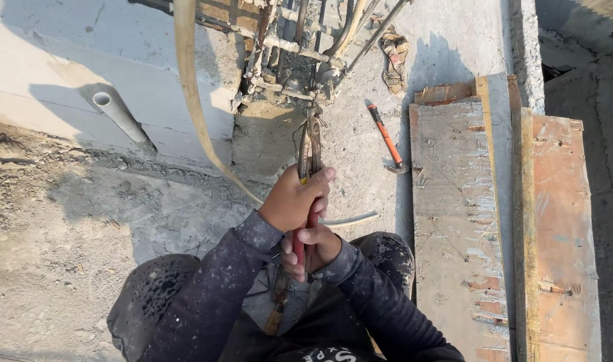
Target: The person pulls a wire from a spool, cuts it with end-cutting pliers, and twists the wire around a rebar structure. They then use the pliers to tighten and secure the wire before cutting off the excess.
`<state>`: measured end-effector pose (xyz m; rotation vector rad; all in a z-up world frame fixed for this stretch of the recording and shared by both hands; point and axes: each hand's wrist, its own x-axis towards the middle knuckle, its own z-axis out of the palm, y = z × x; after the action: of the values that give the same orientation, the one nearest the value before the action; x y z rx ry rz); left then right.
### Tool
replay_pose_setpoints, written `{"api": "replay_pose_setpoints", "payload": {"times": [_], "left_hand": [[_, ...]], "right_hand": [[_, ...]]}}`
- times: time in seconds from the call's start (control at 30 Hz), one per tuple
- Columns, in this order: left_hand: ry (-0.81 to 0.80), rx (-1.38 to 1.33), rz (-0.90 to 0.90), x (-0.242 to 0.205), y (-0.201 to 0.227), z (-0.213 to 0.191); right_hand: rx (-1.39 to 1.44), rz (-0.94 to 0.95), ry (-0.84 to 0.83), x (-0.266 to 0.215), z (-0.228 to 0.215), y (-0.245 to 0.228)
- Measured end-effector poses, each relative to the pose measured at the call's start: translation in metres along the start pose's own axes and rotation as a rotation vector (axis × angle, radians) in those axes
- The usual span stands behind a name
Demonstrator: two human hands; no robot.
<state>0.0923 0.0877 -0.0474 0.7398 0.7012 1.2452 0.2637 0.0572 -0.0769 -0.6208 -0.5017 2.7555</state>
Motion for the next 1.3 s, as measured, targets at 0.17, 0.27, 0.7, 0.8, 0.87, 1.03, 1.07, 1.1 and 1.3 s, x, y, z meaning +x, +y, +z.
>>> {"api": "replay_pose_setpoints", "payload": {"times": [0.17, 0.27, 0.7, 0.8, 0.87, 1.03, 1.07, 1.1, 1.3], "left_hand": [[0.543, 0.823, 0.258, 0.019, -0.024, 0.02], [0.543, 0.783, 0.145, 0.014, -0.01, 0.026], [0.006, -0.131, -0.038, 0.001, 0.008, -0.004], [0.382, 0.721, 0.188, 0.015, -0.001, -0.001], [0.469, 0.806, 0.261, 0.02, -0.005, 0.011], [0.396, 0.734, 0.175, 0.004, 0.019, 0.011], [0.318, 0.679, 0.244, -0.002, 0.026, 0.003], [0.242, 0.631, 0.316, -0.005, 0.032, -0.002], [-0.077, -0.114, -0.046, -0.001, 0.016, 0.004]], "right_hand": [[-1.062, -0.575, 0.31, 0.011, -0.013, 0.006], [-0.55, -0.307, 0.191, 0.004, -0.019, 0.003], [-0.118, -0.022, -0.072, 0.018, -0.01, -0.002], [-0.786, -0.328, 0.38, 0.027, -0.019, -0.006], [-0.938, -0.516, 0.424, 0.029, -0.02, 0.01], [-0.267, -0.221, 0.189, 0.033, -0.028, 0.018], [-0.09, -0.079, 0.131, 0.021, -0.026, 0.012], [0.071, -0.014, 0.0, 0.012, -0.021, 0.008], [0.26, 0.103, -0.405, 0.015, -0.005, -0.005]]}}
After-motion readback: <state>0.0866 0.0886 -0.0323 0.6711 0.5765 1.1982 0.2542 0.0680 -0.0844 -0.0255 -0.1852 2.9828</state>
